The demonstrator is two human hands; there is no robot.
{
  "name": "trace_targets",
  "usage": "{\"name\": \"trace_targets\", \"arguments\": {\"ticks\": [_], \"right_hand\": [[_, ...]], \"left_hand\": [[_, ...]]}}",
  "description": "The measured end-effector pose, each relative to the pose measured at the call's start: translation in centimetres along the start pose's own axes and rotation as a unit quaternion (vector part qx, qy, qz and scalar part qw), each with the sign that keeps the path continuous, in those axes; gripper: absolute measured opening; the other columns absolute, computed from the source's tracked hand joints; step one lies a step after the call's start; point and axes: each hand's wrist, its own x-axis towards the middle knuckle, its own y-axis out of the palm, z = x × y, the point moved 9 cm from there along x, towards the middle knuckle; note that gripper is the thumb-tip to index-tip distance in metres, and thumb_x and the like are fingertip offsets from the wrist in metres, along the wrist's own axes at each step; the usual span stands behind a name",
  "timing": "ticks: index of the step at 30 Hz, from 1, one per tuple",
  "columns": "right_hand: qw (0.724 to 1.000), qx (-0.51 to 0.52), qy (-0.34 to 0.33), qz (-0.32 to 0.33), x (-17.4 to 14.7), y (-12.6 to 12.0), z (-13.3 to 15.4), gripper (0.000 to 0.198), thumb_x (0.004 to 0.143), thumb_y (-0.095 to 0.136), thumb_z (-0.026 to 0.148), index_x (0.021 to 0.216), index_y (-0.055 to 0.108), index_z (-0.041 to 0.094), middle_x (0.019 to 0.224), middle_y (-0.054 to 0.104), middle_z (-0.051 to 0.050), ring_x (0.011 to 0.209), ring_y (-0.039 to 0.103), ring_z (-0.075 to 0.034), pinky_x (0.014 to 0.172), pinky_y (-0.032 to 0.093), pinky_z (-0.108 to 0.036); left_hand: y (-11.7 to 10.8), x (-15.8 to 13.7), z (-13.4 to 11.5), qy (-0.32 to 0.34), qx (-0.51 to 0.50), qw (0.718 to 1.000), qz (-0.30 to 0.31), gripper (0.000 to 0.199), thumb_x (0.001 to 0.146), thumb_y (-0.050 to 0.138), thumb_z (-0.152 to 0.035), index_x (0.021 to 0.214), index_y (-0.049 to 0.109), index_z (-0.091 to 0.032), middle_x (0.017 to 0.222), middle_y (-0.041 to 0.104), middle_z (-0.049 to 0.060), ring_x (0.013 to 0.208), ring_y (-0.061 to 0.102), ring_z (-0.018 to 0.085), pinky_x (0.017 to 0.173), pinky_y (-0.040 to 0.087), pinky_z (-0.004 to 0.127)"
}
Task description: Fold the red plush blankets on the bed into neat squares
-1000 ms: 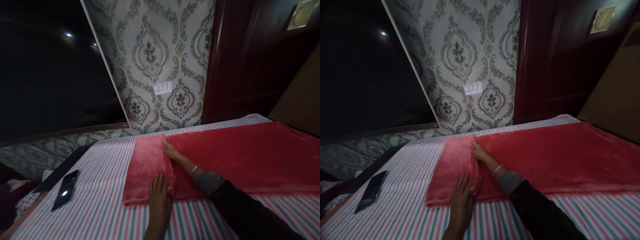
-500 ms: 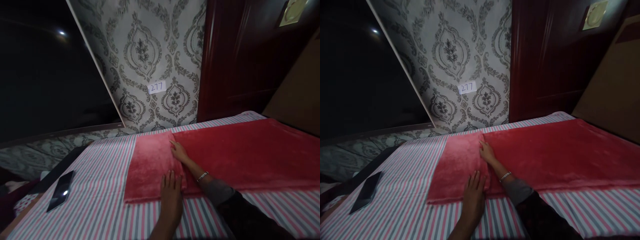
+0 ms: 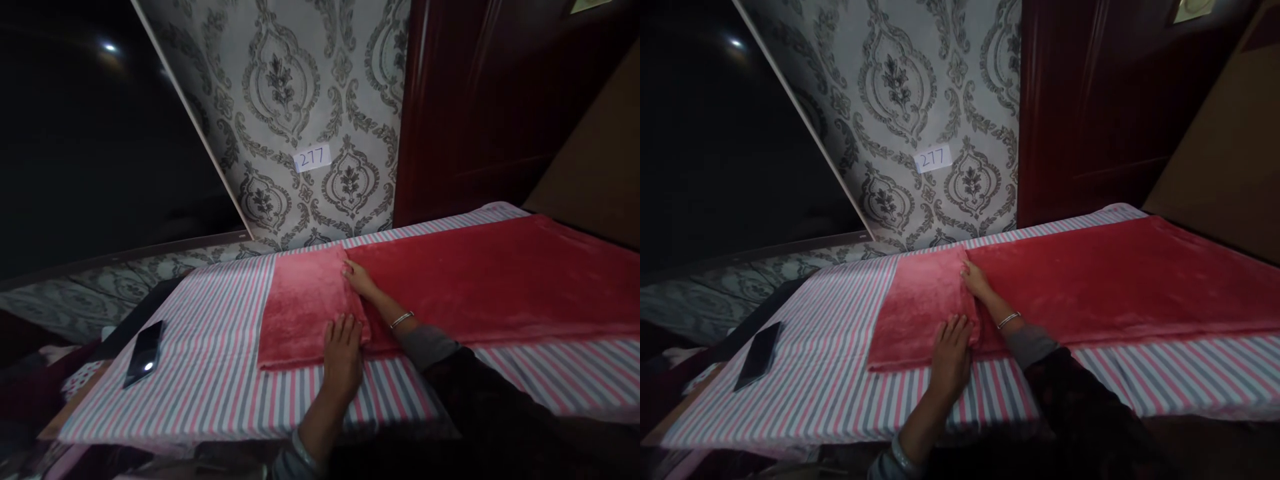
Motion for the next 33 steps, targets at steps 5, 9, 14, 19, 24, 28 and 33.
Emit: {"name": "trace_targets", "arguments": {"ticks": [5, 9, 14, 19, 24, 28, 33], "right_hand": [[1.000, 0.002, -0.027, 0.012, -2.3, 0.2, 0.4, 0.063, 0.080, 0.061, 0.015, 0.143, 0.056, 0.017, 0.137, 0.064, -0.010, 0.126, 0.059, -0.025, 0.109, 0.045, -0.039], [0.999, -0.007, -0.048, 0.006, -3.9, -0.1, 0.7, 0.068, 0.077, 0.056, 0.008, 0.143, 0.055, 0.019, 0.144, 0.058, -0.007, 0.133, 0.053, -0.022, 0.114, 0.039, -0.037], [0.999, -0.031, -0.041, 0.002, -4.7, -0.5, 0.8, 0.063, 0.079, 0.053, 0.010, 0.141, 0.057, 0.016, 0.138, 0.062, -0.012, 0.126, 0.059, -0.025, 0.111, 0.043, -0.041], [0.996, -0.068, -0.054, 0.002, -5.0, -1.6, 2.4, 0.064, 0.081, 0.055, 0.016, 0.145, 0.052, 0.016, 0.144, 0.057, -0.014, 0.135, 0.049, -0.028, 0.114, 0.038, -0.044], [0.981, -0.157, -0.114, 0.001, -4.8, -1.5, 7.2, 0.065, 0.093, 0.050, 0.031, 0.154, 0.039, 0.012, 0.162, 0.030, -0.016, 0.149, 0.027, -0.029, 0.120, 0.026, -0.046], [0.953, -0.271, -0.121, 0.064, -5.9, 1.5, 7.7, 0.067, 0.098, 0.048, 0.043, 0.154, 0.038, 0.009, 0.162, 0.029, -0.019, 0.151, 0.023, -0.031, 0.120, 0.022, -0.049], [0.938, -0.308, -0.105, 0.116, -7.4, 4.0, 5.0, 0.067, 0.099, 0.047, 0.048, 0.153, 0.039, 0.009, 0.162, 0.029, -0.019, 0.151, 0.021, -0.032, 0.120, 0.021, -0.053]], "left_hand": [[-0.4, 0.2, -0.2, 0.009, -0.006, 1.000, -0.004, 0.054, 0.084, 0.050, -0.005, 0.136, 0.059, -0.017, 0.141, 0.061, 0.012, 0.135, 0.052, 0.028, 0.113, 0.043, 0.051], [-0.4, 0.5, -0.7, 0.015, -0.011, 1.000, 0.005, 0.053, 0.085, 0.049, -0.004, 0.135, 0.059, -0.016, 0.140, 0.061, 0.014, 0.135, 0.052, 0.030, 0.113, 0.043, 0.053], [-1.4, -0.1, -1.5, 0.022, -0.073, 0.997, 0.020, 0.055, 0.081, 0.054, -0.008, 0.136, 0.057, -0.013, 0.142, 0.060, 0.015, 0.137, 0.050, 0.030, 0.116, 0.039, 0.055], [-6.8, 0.0, 1.4, 0.028, -0.130, 0.991, -0.010, 0.039, 0.093, 0.047, -0.019, 0.129, 0.062, -0.020, 0.133, 0.067, 0.009, 0.127, 0.059, 0.022, 0.116, 0.040, 0.050], [-10.2, 2.5, 9.7, -0.105, 0.034, 0.994, 0.025, 0.047, 0.099, 0.041, -0.027, 0.143, 0.052, -0.015, 0.149, 0.054, 0.014, 0.143, 0.043, 0.028, 0.120, 0.031, 0.050], [-6.2, 1.6, 12.4, -0.132, 0.111, 0.974, 0.147, 0.063, 0.097, 0.050, -0.041, 0.151, 0.041, -0.010, 0.160, 0.034, 0.020, 0.151, 0.026, 0.034, 0.120, 0.025, 0.057], [-2.8, -0.6, 12.9, -0.131, 0.115, 0.968, 0.179, 0.065, 0.098, 0.047, -0.041, 0.154, 0.036, -0.011, 0.163, 0.026, 0.021, 0.152, 0.021, 0.035, 0.120, 0.020, 0.060]]}}
